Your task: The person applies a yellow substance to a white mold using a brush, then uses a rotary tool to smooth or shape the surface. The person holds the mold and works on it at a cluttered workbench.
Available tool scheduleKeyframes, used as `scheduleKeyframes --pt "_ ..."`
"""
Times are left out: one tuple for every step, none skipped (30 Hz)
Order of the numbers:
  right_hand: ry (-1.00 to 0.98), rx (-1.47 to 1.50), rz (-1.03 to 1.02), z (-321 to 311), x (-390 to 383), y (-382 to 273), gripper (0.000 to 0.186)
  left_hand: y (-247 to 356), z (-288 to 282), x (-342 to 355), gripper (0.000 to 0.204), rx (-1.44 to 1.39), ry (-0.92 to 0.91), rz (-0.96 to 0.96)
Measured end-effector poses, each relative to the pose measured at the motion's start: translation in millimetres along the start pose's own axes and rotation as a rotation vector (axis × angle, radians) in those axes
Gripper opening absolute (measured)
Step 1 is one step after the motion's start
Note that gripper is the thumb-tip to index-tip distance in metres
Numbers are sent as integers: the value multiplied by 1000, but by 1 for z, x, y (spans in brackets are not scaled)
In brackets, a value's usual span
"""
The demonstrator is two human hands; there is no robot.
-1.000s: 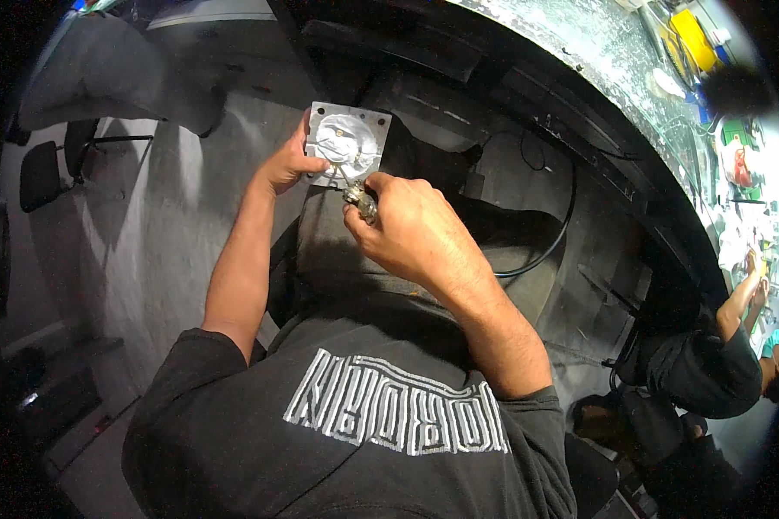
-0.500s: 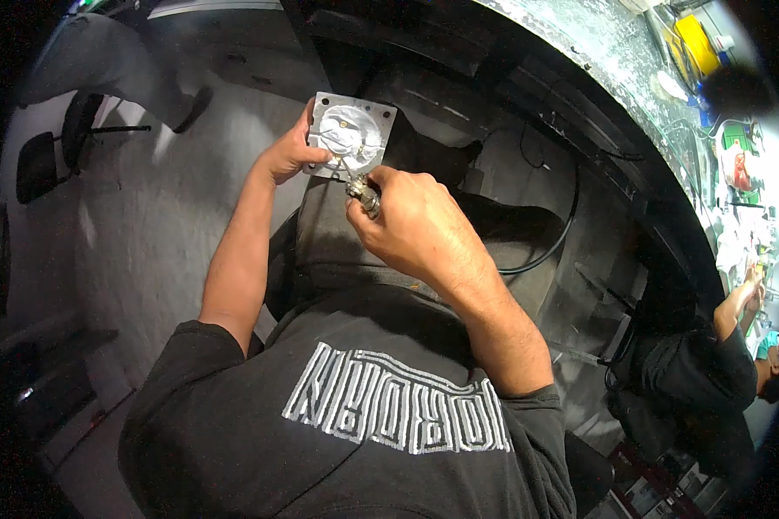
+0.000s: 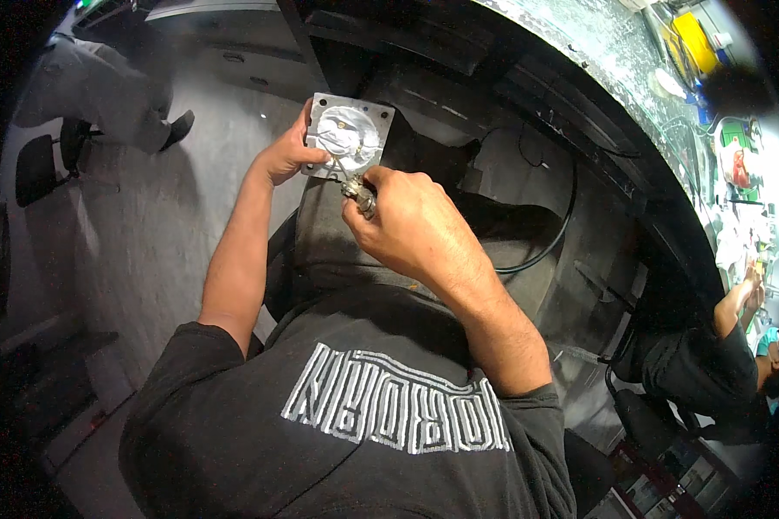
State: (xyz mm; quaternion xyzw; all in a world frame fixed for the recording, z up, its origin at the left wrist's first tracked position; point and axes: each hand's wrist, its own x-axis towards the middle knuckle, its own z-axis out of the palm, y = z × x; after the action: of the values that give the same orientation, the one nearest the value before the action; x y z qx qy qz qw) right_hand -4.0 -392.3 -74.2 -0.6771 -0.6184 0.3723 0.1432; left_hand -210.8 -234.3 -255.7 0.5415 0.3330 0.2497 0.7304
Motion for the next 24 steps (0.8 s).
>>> scheduleKeyframes --pt "2 -4 -8 0 0 1 42 -1 0 0 118 2 2 4" --pt "4 -8 -16 1 1 1 42 -3 -1 1 118 4 5 7" --pt "0 -10 -13 0 0 0 42 -4 -2 1 118 6 7 11" --pt "-2 -13 -7 -1 -1 -1 42 -4 -1 1 118 6 4 14" --pt "-4 -15 -2 -1 -2 -1 42 -4 -1 2 118 7 0 17" --pt "15 -12 -9 -1 -1 0 42 -3 0 3 118 7 -4 20" --pt "31 -7 -19 2 0 3 42 -3 -1 2 118 5 -3 11" --pt "48 -2 -30 3 1 5 42 -2 -1 1 119 2 -3 1" --pt "21 -3 -19 2 0 3 42 -2 -1 0 119 -1 -3 -8" --pt "-3 -6 -6 -2 -1 -1 42 -2 -1 1 119 15 -1 -2" --pt "-27 -9 8 -3 -2 -4 43 -2 -1 1 119 30 1 4" --pt "-8 1 0 -4 -2 -5 40 -2 -1 1 119 45 3 9" --pt "8 12 -11 -3 -2 -5 39 -3 -1 1 119 42 3 9" --pt "24 22 -22 -3 -2 -5 37 -4 -2 2 119 38 3 9" --pt "40 19 -29 -2 -2 -4 39 -5 -3 2 119 34 3 9" --pt "59 15 -33 -1 -1 -4 41 -5 -3 2 119 37 -4 5" --pt "77 11 -37 -1 0 -3 43 -5 -4 2 119 40 -11 0" --pt "73 7 -43 -2 1 -3 43 -5 -5 2 119 43 -18 -5" --pt "70 5 -52 -2 1 -4 44 -3 -4 2 119 51 -15 1" --pt "67 3 -61 -2 1 -4 44 -1 -2 1 119 58 -12 7" --pt "62 8 -55 -2 2 -5 44 1 -1 1 119 66 -8 12" --pt "53 14 -45 -2 3 -5 45 0 -2 1 119 57 -6 9" --pt "45 19 -36 -1 4 -6 45 -1 -3 1 119 48 -4 6" --pt "41 18 -42 -2 6 -7 45 -2 -3 1 119 39 -1 4"
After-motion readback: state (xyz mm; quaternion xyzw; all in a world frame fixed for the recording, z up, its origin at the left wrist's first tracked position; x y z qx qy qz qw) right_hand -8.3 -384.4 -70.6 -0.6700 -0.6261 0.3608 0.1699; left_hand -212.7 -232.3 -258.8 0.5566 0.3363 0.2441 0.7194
